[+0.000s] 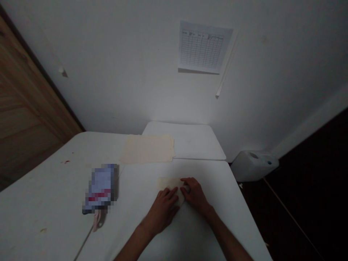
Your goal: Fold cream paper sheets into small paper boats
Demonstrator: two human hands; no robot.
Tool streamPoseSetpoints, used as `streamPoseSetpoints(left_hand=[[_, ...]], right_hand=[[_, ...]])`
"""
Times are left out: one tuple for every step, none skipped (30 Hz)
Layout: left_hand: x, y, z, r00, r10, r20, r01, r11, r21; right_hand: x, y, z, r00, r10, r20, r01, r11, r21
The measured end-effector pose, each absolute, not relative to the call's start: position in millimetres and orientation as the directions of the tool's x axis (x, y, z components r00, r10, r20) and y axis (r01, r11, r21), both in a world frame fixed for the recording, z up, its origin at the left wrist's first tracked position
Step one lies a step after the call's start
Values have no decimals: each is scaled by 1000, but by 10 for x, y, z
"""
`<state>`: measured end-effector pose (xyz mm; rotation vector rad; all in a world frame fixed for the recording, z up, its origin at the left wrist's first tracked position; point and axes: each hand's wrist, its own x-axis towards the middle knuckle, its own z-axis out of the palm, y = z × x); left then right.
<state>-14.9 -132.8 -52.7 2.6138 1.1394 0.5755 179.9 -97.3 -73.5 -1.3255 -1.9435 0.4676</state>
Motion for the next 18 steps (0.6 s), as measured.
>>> streamPoseSetpoints(left_hand=[[-148,-1322,-523,618,740,265,647,-670,363],[-147,-1317,-520,617,740,270,645,-671,366],[-147,-1313,-517,617,738,274,642,-673,367],[-147,-1309,-516,618,736,276,640,-675,366],[-146,-1306,-515,620,735,274,640,-676,365],[-146,-1304,-515,620,737,269,643,-674,362],[-145,-1304,-515,620,739,263,648,-672,359],[-145,-1304,-517,619,742,259,652,-669,357],[-146,-1305,-519,618,743,257,654,-667,356],[-147,-1307,-522,617,743,260,653,-668,358],[-149,-1308,-527,616,740,271,646,-671,364],[-151,-1309,-532,613,736,287,637,-675,372],[-155,-1309,-537,607,733,305,628,-679,381],[-158,-1309,-543,602,732,320,621,-681,388],[-162,-1308,-549,598,731,329,617,-682,393],[-165,-1307,-554,597,730,333,614,-682,397],[-168,-1306,-560,597,729,334,613,-683,397],[-171,-1305,-565,600,727,333,612,-685,395]], right_hand=[[1799,-970,-732,-205,908,366,651,405,-642],[1797,-967,-726,-204,906,370,657,407,-634],[1795,-964,-717,-202,904,377,665,409,-625],[1793,-962,-706,-195,902,386,677,409,-612],[1793,-966,-693,-184,898,399,692,406,-596],[1795,-977,-679,-169,893,417,711,403,-576],[1801,-998,-665,-155,885,438,729,402,-554],[1811,-1032,-651,-150,877,456,744,404,-532],[1826,-1078,-638,-155,869,470,755,410,-511],[1845,-1137,-627,-185,863,470,757,430,-492],[1867,-1205,-618,-228,861,455,752,453,-479],[1889,-1279,-610,-272,856,439,747,475,-464],[1911,-1354,-604,-317,849,423,744,499,-445],[1931,-1425,-598,-352,845,402,742,514,-431],[1947,-1488,-593,-385,840,383,740,529,-416],[1958,-1539,-587,-402,839,368,744,533,-403],[1965,-1578,-582,-409,840,357,749,533,-394],[1968,-1605,-578,-407,843,351,757,526,-387]])
